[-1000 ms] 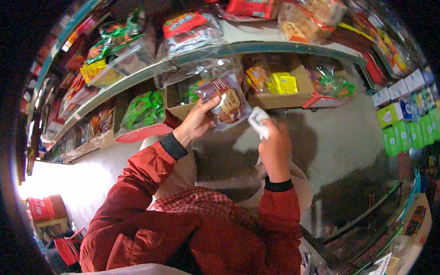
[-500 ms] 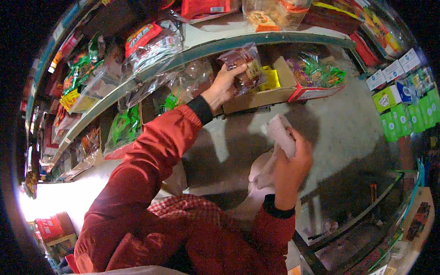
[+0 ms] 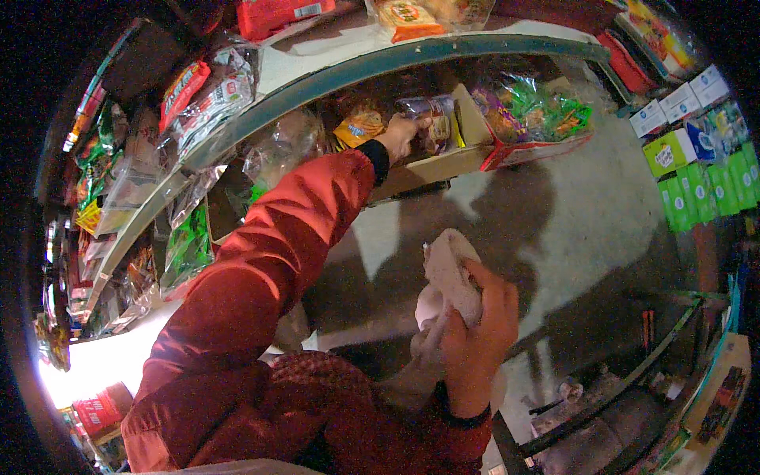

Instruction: The person sits in front of a store shelf and wipes the surfaces and packaged snack items with a white cloth. They pick up various snack packages, wipe them, and place them back on the shelf.

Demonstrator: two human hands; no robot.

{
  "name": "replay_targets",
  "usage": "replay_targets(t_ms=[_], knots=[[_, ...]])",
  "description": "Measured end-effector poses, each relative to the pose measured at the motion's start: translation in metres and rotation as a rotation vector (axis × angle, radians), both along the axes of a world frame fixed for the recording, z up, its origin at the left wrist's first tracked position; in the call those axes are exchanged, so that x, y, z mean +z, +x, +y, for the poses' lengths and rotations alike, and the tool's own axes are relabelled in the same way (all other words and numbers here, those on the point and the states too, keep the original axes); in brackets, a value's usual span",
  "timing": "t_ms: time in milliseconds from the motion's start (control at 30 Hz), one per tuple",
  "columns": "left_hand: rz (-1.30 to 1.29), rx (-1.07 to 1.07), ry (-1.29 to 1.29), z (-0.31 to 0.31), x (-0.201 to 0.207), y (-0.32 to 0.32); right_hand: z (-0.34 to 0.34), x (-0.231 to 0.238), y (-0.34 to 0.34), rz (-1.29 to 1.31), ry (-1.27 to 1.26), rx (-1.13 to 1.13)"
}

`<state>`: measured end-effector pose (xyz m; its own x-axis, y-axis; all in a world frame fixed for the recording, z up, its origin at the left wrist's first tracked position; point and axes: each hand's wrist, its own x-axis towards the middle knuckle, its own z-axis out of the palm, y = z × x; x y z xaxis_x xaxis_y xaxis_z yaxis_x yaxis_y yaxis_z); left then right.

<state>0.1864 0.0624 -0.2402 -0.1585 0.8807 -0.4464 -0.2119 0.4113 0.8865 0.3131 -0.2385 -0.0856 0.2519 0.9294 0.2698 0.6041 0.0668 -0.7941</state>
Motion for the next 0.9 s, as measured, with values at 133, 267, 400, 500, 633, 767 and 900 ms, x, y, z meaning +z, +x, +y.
replay_targets(t_ms=[133,267,400,500,633,767,900], knots=[[0.351,-0.217,-0.195,0.039,-0.042,-0.001,0.001,0.001,0.001,-0.01,-0.014,-0.018],[0.371,-0.48,-0.086,0.054,-0.073,-0.011,0.002,0.003,0.0,0.0,-0.027,-0.023],[0.292,-0.418,-0.23,0.051,-0.072,-0.012,0.001,0.004,-0.002,0.015,-0.041,-0.004],[0.831,-0.699,0.316,0.042,-0.067,-0.022,0.0,0.003,-0.004,-0.005,-0.028,0.024],[1.57,-1.006,0.8,0.019,-0.052,-0.033,0.001,-0.001,-0.011,-0.018,0.004,0.054],[0.522,-0.024,0.391,-0.041,-0.001,0.006,0.002,-0.003,-0.018,-0.029,0.031,0.051],[0.618,-0.31,0.761,-0.136,0.077,-0.025,0.007,-0.007,-0.025,-0.021,0.038,0.024]])
